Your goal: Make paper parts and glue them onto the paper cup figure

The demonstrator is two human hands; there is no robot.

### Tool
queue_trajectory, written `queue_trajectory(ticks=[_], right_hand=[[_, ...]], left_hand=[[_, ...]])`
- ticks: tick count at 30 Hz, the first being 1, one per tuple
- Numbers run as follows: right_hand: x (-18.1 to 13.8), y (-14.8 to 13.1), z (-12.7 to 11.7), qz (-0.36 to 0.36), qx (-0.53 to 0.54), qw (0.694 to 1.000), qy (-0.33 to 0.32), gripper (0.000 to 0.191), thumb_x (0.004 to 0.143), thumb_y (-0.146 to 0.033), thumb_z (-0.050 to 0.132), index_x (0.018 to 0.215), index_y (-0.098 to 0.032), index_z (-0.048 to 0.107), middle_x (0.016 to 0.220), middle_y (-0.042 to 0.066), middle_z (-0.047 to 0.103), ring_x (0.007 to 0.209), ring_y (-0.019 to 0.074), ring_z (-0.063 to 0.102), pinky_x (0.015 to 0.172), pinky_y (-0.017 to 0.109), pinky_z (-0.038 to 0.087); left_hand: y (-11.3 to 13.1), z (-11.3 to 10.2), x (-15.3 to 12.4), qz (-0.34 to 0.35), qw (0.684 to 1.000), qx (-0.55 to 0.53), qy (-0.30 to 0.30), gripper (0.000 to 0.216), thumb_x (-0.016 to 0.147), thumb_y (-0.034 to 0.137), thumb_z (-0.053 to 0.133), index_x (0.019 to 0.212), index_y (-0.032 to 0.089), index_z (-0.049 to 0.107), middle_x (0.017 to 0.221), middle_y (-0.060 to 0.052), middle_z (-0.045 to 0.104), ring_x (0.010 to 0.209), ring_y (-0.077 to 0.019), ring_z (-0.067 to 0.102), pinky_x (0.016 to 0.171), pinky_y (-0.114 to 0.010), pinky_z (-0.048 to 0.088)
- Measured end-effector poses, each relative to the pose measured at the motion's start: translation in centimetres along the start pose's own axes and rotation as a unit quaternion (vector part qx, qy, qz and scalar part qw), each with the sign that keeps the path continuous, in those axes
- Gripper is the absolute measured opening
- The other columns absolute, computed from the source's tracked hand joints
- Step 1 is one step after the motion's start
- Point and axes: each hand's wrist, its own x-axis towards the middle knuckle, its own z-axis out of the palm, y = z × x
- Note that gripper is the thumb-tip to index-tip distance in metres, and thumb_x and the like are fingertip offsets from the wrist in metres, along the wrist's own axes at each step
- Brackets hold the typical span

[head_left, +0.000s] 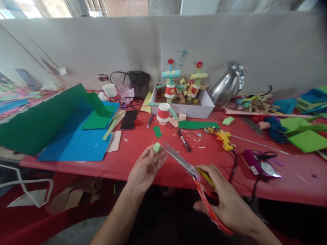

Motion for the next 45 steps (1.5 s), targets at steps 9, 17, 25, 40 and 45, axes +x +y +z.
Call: queue_trajectory(ticks=[9, 17, 25, 40, 45], right_hand=[[2.7, 4.6, 0.2, 0.119, -0.117, 0.975, 0.144, 0.052, 0.084, -0.047, 0.051, 0.128, -0.019, 0.052, 0.121, 0.016, 0.059, 0.106, 0.0315, 0.063, 0.091, 0.047, 0.05], [5.8, 7.5, -0.2, 0.156, -0.316, 0.928, 0.122, 0.055, 0.09, -0.046, 0.05, 0.132, -0.012, 0.054, 0.11, 0.019, 0.061, 0.099, 0.0324, 0.062, 0.086, 0.044, 0.049], [7.8, 1.5, 0.7, -0.036, -0.231, 0.951, 0.204, 0.035, 0.092, -0.033, 0.052, 0.122, -0.02, 0.064, 0.122, 0.015, 0.06, 0.115, 0.0314, 0.055, 0.099, 0.048, 0.044], [23.3, -0.1, 10.0, 0.006, -0.092, 0.992, 0.084, 0.021, 0.075, -0.018, 0.073, 0.093, -0.015, 0.064, 0.093, 0.012, 0.069, 0.093, 0.0258, 0.062, 0.088, 0.041, 0.045], [21.5, -1.1, 8.8, -0.037, 0.292, 0.95, 0.106, 0.018, 0.076, -0.027, 0.068, 0.091, -0.021, 0.063, 0.082, 0.001, 0.066, 0.076, 0.0172, 0.059, 0.073, 0.032, 0.047]], left_hand=[[0.1, -0.7, 0.8, -0.021, 0.999, -0.022, 0.044, 0.009, 0.086, 0.01, 0.062, 0.091, 0.015, 0.068, 0.095, -0.007, 0.076, 0.087, -0.0152, 0.073, 0.089, -0.03, 0.058], [1.9, -0.7, 3.8, 0.081, 0.988, 0.132, 0.013, 0.024, 0.069, 0.011, 0.08, 0.091, 0.013, 0.072, 0.093, -0.006, 0.074, 0.091, -0.017, 0.071, 0.094, -0.031, 0.053], [0.5, -0.3, 3.1, 0.104, 0.974, 0.203, 0.0, 0.031, 0.063, 0.026, 0.086, 0.09, 0.017, 0.073, 0.092, -0.003, 0.071, 0.088, -0.0174, 0.069, 0.094, -0.034, 0.052], [4.0, -4.8, 7.1, 0.169, 0.965, 0.202, 0.0, 0.029, 0.065, 0.026, 0.084, 0.09, 0.019, 0.07, 0.094, 0.0, 0.067, 0.085, -0.0143, 0.068, 0.086, -0.03, 0.053], [3.4, -4.3, 6.4, 0.151, 0.961, 0.232, -0.025, 0.034, 0.072, 0.027, 0.079, 0.103, 0.022, 0.067, 0.086, 0.001, 0.066, 0.075, -0.0127, 0.066, 0.077, -0.029, 0.054]])
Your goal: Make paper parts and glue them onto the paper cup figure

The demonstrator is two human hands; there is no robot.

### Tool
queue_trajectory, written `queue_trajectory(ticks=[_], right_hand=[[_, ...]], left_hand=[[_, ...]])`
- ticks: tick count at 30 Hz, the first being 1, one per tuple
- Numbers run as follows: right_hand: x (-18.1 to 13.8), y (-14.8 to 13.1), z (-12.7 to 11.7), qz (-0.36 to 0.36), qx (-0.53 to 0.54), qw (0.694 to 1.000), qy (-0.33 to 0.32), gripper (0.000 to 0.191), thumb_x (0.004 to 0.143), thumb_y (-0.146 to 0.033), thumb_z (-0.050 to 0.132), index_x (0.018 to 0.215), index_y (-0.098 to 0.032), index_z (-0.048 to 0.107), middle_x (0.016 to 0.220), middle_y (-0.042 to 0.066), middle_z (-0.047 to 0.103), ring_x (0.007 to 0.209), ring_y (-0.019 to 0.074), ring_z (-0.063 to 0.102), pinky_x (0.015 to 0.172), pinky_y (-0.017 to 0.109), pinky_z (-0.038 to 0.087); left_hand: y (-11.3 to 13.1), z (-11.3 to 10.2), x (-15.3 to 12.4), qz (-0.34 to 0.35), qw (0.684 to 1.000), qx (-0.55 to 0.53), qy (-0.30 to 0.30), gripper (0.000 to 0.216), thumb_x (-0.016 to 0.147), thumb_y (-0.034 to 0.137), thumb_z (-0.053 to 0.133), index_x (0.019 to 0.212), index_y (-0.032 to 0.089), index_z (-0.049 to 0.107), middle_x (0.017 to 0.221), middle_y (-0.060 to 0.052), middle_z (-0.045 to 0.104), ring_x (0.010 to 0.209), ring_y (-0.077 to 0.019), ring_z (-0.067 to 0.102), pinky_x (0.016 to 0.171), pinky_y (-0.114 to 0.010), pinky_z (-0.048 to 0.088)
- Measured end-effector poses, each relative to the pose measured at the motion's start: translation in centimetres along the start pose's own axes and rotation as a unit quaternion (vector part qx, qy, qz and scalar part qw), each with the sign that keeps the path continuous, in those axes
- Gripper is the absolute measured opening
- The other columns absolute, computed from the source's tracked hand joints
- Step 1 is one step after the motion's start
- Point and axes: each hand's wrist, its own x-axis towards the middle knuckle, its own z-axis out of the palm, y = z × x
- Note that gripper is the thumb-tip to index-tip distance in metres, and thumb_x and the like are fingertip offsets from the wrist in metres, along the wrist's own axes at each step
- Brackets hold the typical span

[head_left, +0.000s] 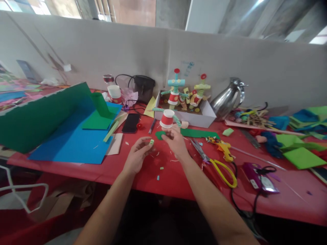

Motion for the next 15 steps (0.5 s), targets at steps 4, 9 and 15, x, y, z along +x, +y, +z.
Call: queue_trajectory(ticks=[4, 9, 15], right_hand=[[-1.2, -1.1, 0.0, 0.051, 0.179, 0.98, -0.07, 0.029, 0.07, -0.041, 0.076, 0.086, -0.02, 0.064, 0.077, -0.001, 0.062, 0.069, 0.0139, 0.054, 0.066, 0.029, 0.044], [-1.6, -0.8, 0.2, 0.057, 0.165, 0.982, -0.071, 0.03, 0.064, -0.037, 0.08, 0.081, -0.021, 0.061, 0.076, -0.002, 0.062, 0.074, 0.014, 0.056, 0.074, 0.03, 0.046], [-1.4, -0.3, 0.2, 0.01, 0.101, 0.992, -0.07, 0.025, 0.072, -0.036, 0.071, 0.086, -0.022, 0.056, 0.082, -0.001, 0.062, 0.079, 0.0161, 0.059, 0.076, 0.032, 0.046]], left_hand=[[-0.1, 0.6, -0.3, -0.001, 0.999, 0.041, -0.014, 0.028, 0.074, 0.03, 0.077, 0.098, 0.021, 0.067, 0.089, -0.001, 0.067, 0.074, -0.0128, 0.065, 0.075, -0.028, 0.054], [-0.6, 1.0, -0.4, 0.018, 0.996, 0.08, -0.035, 0.03, 0.077, 0.032, 0.075, 0.103, 0.021, 0.065, 0.094, -0.002, 0.067, 0.078, -0.0133, 0.064, 0.079, -0.03, 0.053], [-0.8, 1.0, -0.5, 0.017, 0.994, 0.106, -0.039, 0.028, 0.077, 0.032, 0.075, 0.101, 0.021, 0.064, 0.094, -0.001, 0.065, 0.079, -0.0135, 0.065, 0.081, -0.03, 0.052]])
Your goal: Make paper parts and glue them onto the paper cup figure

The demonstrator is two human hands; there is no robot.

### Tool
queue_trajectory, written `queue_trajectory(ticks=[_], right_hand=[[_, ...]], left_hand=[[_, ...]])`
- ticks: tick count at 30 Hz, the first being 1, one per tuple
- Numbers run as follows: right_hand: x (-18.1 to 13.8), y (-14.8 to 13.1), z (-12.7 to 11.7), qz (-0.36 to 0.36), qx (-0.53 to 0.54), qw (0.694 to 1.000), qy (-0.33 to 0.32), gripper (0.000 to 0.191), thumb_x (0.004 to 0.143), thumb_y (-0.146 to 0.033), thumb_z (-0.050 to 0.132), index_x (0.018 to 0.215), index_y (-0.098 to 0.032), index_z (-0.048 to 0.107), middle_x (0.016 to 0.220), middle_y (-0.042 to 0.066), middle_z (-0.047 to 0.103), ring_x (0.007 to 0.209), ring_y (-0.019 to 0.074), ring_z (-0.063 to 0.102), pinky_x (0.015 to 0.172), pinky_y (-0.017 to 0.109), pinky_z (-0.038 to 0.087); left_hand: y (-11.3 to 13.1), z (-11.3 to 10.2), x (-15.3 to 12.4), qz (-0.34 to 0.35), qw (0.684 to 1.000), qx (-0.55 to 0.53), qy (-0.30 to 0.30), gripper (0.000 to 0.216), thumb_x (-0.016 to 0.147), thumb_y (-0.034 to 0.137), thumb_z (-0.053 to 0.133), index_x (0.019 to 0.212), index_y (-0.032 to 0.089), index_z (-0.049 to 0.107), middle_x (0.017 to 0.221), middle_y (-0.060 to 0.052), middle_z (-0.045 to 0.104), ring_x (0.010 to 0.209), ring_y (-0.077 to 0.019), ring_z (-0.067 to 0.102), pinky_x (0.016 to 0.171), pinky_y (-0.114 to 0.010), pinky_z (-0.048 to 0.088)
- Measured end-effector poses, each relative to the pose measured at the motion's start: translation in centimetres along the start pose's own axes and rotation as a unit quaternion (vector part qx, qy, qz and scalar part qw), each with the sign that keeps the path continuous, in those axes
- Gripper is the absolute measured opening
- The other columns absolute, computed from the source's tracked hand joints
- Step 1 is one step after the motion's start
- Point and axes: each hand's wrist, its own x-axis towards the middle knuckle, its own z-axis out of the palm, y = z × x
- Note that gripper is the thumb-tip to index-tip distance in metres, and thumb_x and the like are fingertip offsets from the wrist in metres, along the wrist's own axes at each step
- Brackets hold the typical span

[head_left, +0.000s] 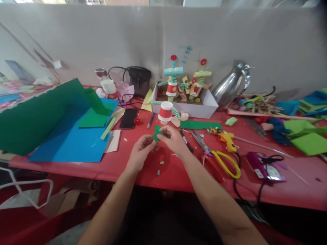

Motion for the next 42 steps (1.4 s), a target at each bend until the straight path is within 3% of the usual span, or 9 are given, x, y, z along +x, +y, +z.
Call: queue_trajectory(ticks=[12, 18, 23, 35, 38, 42], right_hand=[[-0.2, -0.1, 0.0, -0.054, -0.081, 0.995, 0.0, 0.018, 0.082, -0.034, 0.061, 0.09, -0.023, 0.05, 0.086, 0.0, 0.059, 0.083, 0.0171, 0.059, 0.079, 0.032, 0.047], [-0.4, -0.3, 0.2, -0.008, -0.028, 0.999, -0.027, 0.024, 0.076, -0.032, 0.066, 0.091, -0.023, 0.051, 0.087, -0.001, 0.06, 0.083, 0.0162, 0.059, 0.08, 0.032, 0.047], [-0.5, -0.5, 0.1, 0.055, -0.014, 0.997, -0.043, 0.021, 0.079, -0.039, 0.063, 0.085, -0.02, 0.057, 0.081, -0.003, 0.057, 0.077, 0.0137, 0.053, 0.077, 0.029, 0.043], [-0.6, -0.7, -0.3, 0.115, 0.074, 0.988, -0.073, 0.026, 0.068, -0.039, 0.076, 0.081, -0.02, 0.062, 0.077, -0.003, 0.062, 0.074, 0.0126, 0.056, 0.078, 0.03, 0.045], [-0.7, -0.8, -0.3, 0.116, 0.069, 0.988, -0.08, 0.028, 0.065, -0.037, 0.079, 0.081, -0.019, 0.065, 0.077, -0.002, 0.065, 0.074, 0.0133, 0.058, 0.078, 0.031, 0.047], [-0.7, -0.7, -0.1, 0.106, 0.021, 0.992, -0.063, 0.025, 0.072, -0.04, 0.073, 0.081, -0.018, 0.066, 0.076, -0.001, 0.066, 0.072, 0.0142, 0.058, 0.075, 0.032, 0.047]], left_hand=[[0.0, 0.1, -0.1, 0.016, 1.0, 0.019, 0.004, 0.025, 0.075, 0.034, 0.075, 0.095, 0.02, 0.066, 0.09, -0.001, 0.064, 0.079, -0.0145, 0.063, 0.08, -0.029, 0.052], [0.0, -0.1, -0.1, 0.025, 0.999, 0.03, -0.007, 0.022, 0.078, 0.033, 0.073, 0.095, 0.02, 0.065, 0.089, -0.001, 0.063, 0.079, -0.0143, 0.064, 0.08, -0.029, 0.051], [-0.3, -0.2, 0.0, 0.029, 0.999, 0.017, -0.003, 0.024, 0.077, 0.031, 0.074, 0.097, 0.021, 0.065, 0.092, -0.001, 0.064, 0.083, -0.0152, 0.063, 0.083, -0.031, 0.053], [-0.3, 0.0, 0.0, 0.036, 0.999, 0.032, 0.016, 0.026, 0.074, 0.032, 0.077, 0.095, 0.021, 0.067, 0.092, -0.002, 0.066, 0.084, -0.0155, 0.063, 0.08, -0.028, 0.052], [-0.3, 0.0, 0.0, 0.03, 0.999, 0.027, 0.016, 0.027, 0.073, 0.033, 0.077, 0.095, 0.02, 0.067, 0.094, -0.002, 0.066, 0.085, -0.0162, 0.064, 0.082, -0.03, 0.052], [-0.3, -0.1, 0.0, 0.03, 0.999, 0.033, 0.018, 0.027, 0.074, 0.033, 0.077, 0.095, 0.02, 0.067, 0.094, -0.002, 0.066, 0.085, -0.0158, 0.064, 0.082, -0.029, 0.052]])
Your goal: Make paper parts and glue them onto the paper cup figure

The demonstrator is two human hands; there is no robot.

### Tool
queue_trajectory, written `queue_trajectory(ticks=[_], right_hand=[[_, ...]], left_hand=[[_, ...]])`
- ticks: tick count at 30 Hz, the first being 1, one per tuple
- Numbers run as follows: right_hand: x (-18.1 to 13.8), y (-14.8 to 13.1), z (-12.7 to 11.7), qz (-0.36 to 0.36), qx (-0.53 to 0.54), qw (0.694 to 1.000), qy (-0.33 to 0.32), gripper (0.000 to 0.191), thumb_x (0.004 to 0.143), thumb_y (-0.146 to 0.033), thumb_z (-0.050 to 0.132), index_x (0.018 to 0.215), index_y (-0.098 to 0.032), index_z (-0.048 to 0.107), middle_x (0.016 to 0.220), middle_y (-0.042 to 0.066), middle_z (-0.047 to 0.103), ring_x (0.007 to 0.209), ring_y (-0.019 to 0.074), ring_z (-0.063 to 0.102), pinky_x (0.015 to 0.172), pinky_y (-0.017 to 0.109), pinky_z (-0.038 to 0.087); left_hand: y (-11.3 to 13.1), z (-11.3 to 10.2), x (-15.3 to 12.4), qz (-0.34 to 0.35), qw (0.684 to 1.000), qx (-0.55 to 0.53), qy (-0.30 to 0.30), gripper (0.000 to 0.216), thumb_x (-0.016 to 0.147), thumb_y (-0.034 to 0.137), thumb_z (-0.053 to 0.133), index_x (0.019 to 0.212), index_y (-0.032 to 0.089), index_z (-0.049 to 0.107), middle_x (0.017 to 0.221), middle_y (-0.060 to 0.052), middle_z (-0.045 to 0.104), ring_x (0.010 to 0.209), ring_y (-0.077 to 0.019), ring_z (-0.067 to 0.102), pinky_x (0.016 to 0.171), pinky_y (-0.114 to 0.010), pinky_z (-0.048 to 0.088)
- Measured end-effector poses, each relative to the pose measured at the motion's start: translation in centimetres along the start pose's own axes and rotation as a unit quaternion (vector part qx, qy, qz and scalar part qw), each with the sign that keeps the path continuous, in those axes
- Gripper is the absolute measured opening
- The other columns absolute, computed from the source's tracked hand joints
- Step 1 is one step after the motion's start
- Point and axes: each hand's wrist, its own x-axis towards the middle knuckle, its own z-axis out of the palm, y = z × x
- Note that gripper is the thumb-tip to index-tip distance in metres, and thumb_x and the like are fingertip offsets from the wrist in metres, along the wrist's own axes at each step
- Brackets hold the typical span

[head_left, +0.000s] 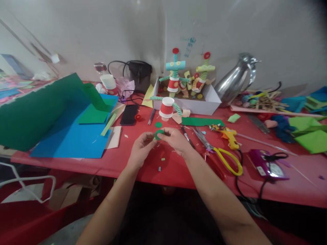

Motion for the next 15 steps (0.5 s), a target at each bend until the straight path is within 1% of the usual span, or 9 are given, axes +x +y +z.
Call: queue_trajectory(ticks=[2, 4, 7, 9, 15], right_hand=[[0.1, 0.1, 0.1, -0.017, -0.038, 0.999, 0.01, 0.022, 0.076, -0.04, 0.068, 0.08, -0.018, 0.065, 0.076, 0.0, 0.066, 0.072, 0.0148, 0.057, 0.074, 0.031, 0.046], [0.1, 0.2, 0.2, -0.054, -0.089, 0.994, 0.025, 0.019, 0.079, -0.038, 0.064, 0.08, -0.019, 0.063, 0.076, 0.0, 0.065, 0.073, 0.0155, 0.057, 0.073, 0.031, 0.046], [0.1, 0.1, 0.4, -0.116, -0.178, 0.976, 0.053, 0.013, 0.082, -0.033, 0.06, 0.08, -0.021, 0.061, 0.077, 0.0, 0.065, 0.076, 0.0169, 0.058, 0.074, 0.03, 0.045], [-0.1, 0.0, 0.6, -0.142, -0.217, 0.964, 0.062, 0.01, 0.084, -0.031, 0.058, 0.081, -0.021, 0.06, 0.079, 0.0, 0.066, 0.077, 0.0176, 0.059, 0.074, 0.03, 0.044], [-0.4, 0.1, 1.2, -0.172, -0.272, 0.943, 0.083, 0.009, 0.088, -0.029, 0.054, 0.086, -0.023, 0.06, 0.084, 0.002, 0.067, 0.079, 0.019, 0.06, 0.074, 0.029, 0.045]], left_hand=[[-0.1, 0.0, 0.0, 0.0, 1.0, 0.005, -0.002, 0.026, 0.074, 0.033, 0.076, 0.094, 0.02, 0.066, 0.092, -0.002, 0.066, 0.083, -0.0155, 0.064, 0.081, -0.029, 0.051], [-0.1, 0.0, 0.0, -0.005, 1.0, 0.005, -0.002, 0.025, 0.074, 0.034, 0.076, 0.093, 0.02, 0.066, 0.09, -0.001, 0.065, 0.081, -0.0155, 0.064, 0.08, -0.029, 0.051], [-0.1, 0.0, 0.0, -0.011, 1.0, 0.003, 0.0, 0.024, 0.074, 0.034, 0.076, 0.09, 0.019, 0.067, 0.086, -0.001, 0.066, 0.079, -0.0157, 0.064, 0.08, -0.03, 0.05], [0.0, 0.0, 0.0, -0.006, 1.0, 0.009, 0.001, 0.023, 0.074, 0.034, 0.076, 0.09, 0.019, 0.067, 0.085, -0.001, 0.066, 0.078, -0.0153, 0.063, 0.079, -0.029, 0.049], [-0.2, 0.0, 0.1, 0.008, 1.0, 0.022, 0.003, 0.021, 0.076, 0.034, 0.074, 0.09, 0.02, 0.068, 0.085, -0.001, 0.066, 0.079, -0.0151, 0.062, 0.078, -0.028, 0.049]])
